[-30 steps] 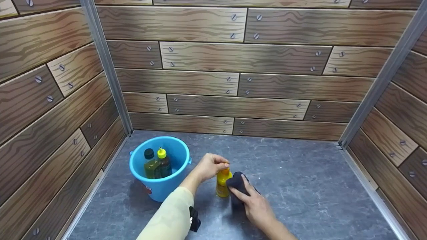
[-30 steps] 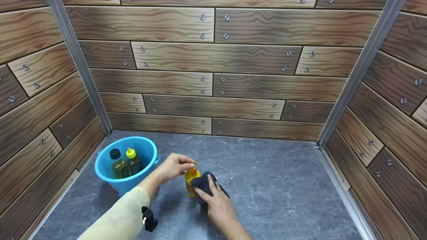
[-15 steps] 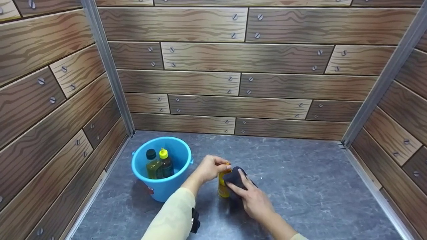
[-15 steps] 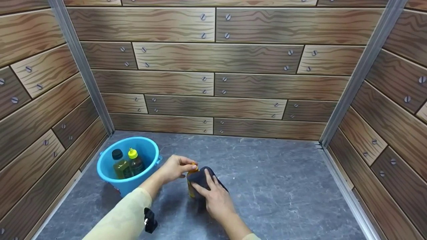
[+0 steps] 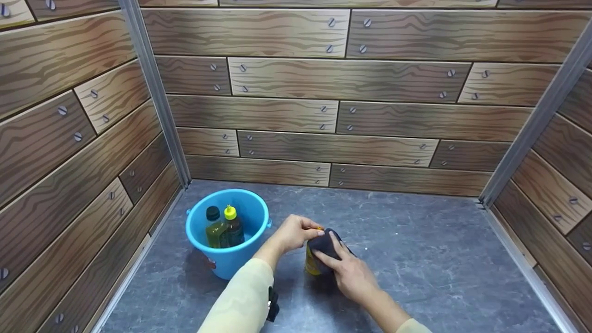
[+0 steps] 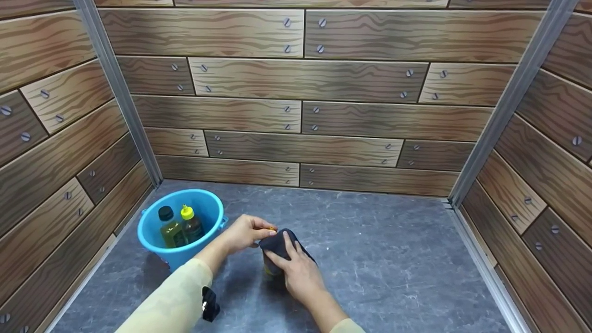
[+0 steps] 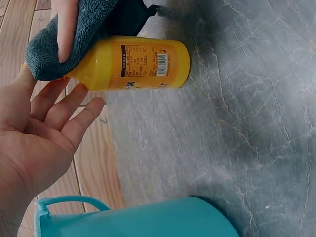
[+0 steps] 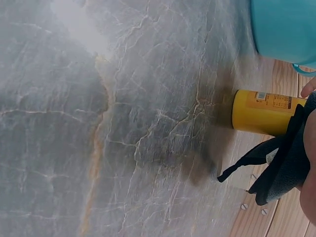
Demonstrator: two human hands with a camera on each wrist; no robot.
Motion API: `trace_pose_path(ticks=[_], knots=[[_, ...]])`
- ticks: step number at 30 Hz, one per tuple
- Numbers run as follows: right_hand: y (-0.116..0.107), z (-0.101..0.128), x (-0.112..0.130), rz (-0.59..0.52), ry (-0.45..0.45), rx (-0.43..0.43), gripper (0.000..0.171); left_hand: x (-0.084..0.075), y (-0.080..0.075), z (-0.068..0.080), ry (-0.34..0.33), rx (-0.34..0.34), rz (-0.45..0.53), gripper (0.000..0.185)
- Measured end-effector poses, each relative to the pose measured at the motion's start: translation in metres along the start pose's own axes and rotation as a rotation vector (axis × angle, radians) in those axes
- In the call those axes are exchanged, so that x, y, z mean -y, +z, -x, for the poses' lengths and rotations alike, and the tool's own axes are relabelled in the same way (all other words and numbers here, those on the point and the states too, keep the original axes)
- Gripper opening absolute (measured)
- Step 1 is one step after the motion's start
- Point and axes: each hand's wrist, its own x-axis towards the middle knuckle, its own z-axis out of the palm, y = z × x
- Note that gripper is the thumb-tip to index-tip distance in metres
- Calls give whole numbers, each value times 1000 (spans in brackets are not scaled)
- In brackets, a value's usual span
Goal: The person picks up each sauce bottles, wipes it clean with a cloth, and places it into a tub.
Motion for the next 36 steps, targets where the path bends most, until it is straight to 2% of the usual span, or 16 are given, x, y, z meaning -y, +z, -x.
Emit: trace_pose_path(ticks=[13,21,28,36], knots=[[10,-6,-4,-50,7,28,59,1,-1,0,14,2,17,17],[23,0,-8,-103,-15,-36,67,3,-1,-2,51,-6,10,14],[27,5,-6,-119,52,36,74,3,0,0,49,2,36,13],[32,10,-4,-88,72,11,76,3,0,0,35,-1,35,12]])
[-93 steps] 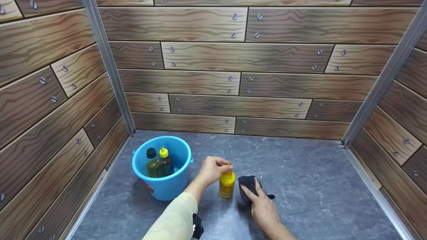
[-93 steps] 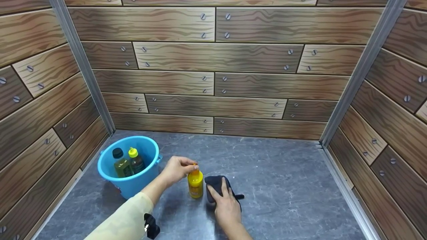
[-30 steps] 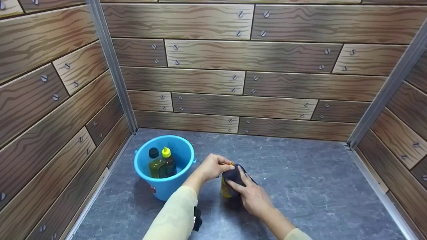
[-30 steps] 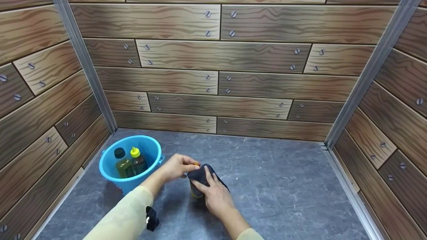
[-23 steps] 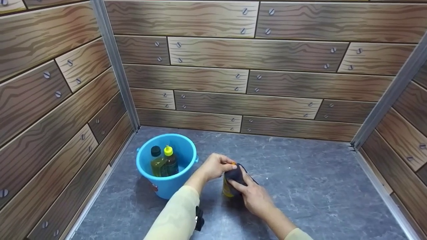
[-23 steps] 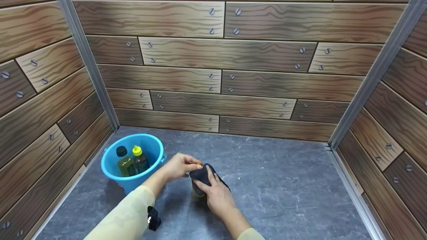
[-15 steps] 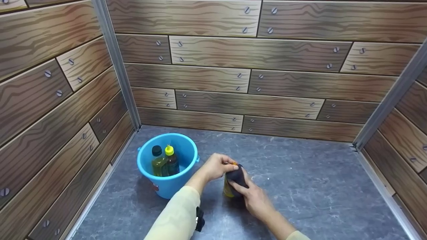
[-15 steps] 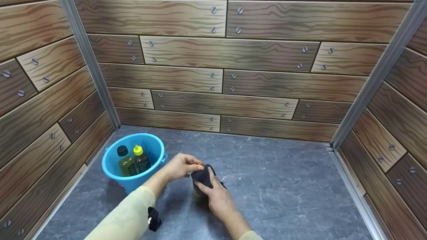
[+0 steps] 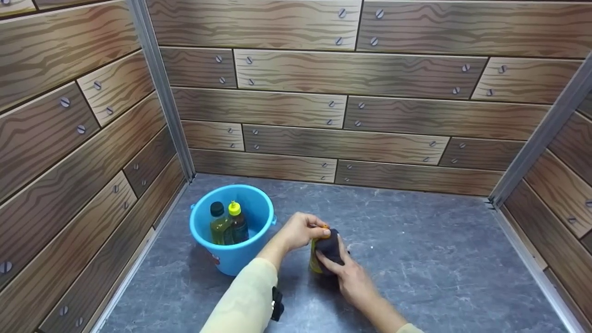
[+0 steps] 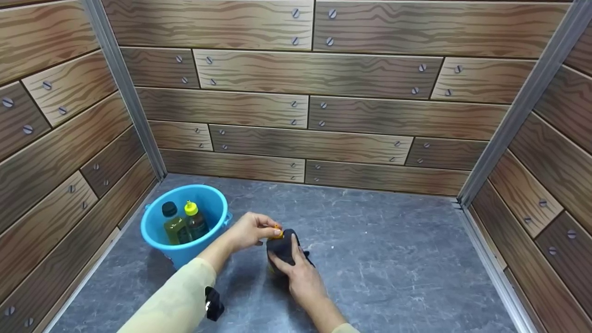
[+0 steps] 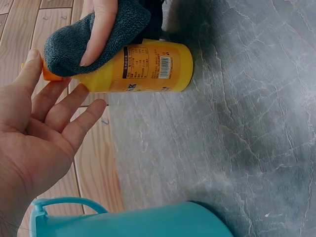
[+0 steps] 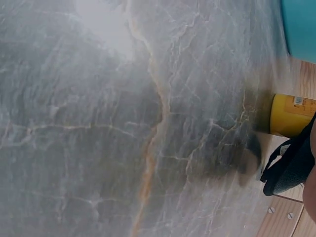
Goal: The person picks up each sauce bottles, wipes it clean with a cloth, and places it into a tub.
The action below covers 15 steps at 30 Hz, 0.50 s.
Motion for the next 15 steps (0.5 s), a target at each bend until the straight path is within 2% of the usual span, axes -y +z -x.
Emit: trace_pose_path(ticks=[5,11,15], knots=[[2,2,0,-3,33,31,78,-1,0,0,-3,-4,-13,10],[8,5,-1,-20,21,-5,76,0,0,-1,-5,-5,-15,10],[9,8,-2,-39,18,6,76,1,-1,-1,-8,-2,-17,11]])
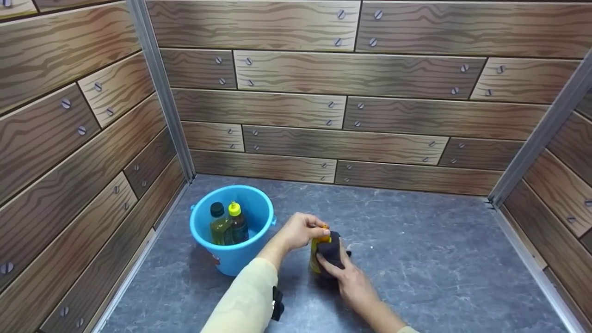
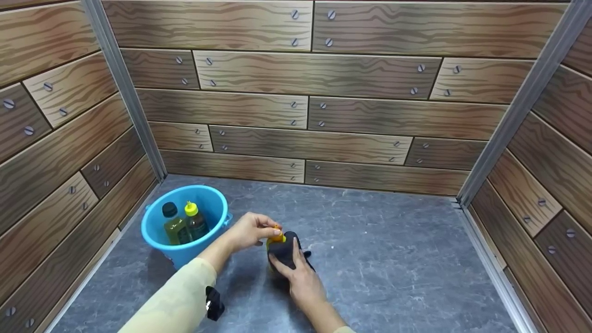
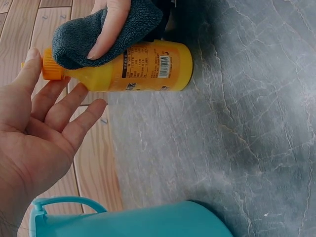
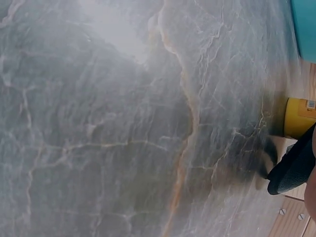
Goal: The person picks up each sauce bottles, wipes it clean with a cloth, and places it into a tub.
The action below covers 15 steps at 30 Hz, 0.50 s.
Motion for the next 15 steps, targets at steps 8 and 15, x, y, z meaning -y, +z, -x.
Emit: trace_pose_path(ticks=[8,15], knots=[[-2,4,0,-1,1,23,76,-1,1,-1,-2,1,9,12],[-4,10,-2,0,-21,63,68,-1,1,0,-6,-7,4,12]])
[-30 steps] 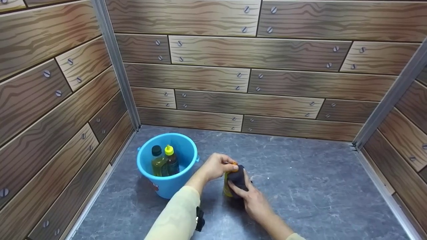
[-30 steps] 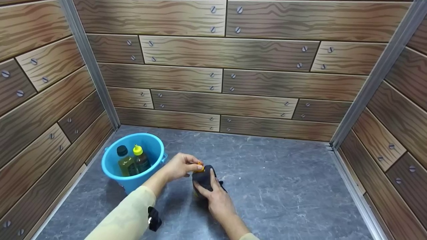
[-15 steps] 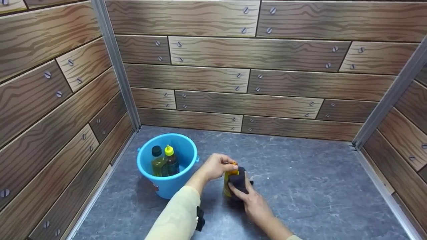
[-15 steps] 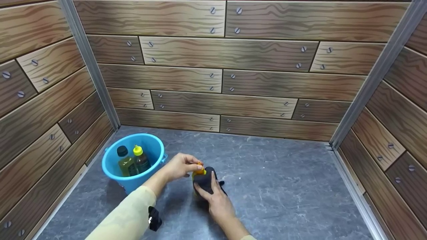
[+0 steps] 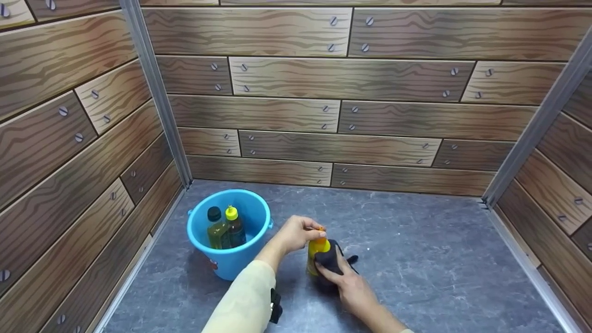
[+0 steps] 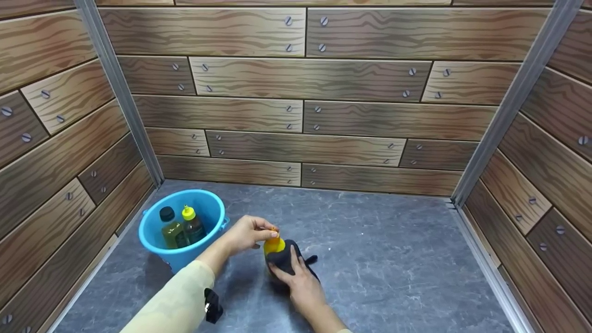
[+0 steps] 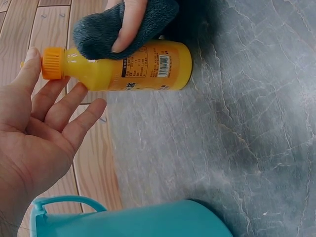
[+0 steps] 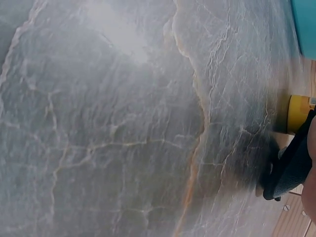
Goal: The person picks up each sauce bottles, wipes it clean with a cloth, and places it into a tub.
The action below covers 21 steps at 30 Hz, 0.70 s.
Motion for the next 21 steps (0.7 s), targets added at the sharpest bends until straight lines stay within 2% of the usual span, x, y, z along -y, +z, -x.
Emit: trace_pose_path(ticks=[5,21], knots=[[-2,2,-2,22,13,92,70,0,1,0,-2,-4,4,13],[-1,2,-4,50,79,239,78,1,2,-1,18,-17,-12,12]])
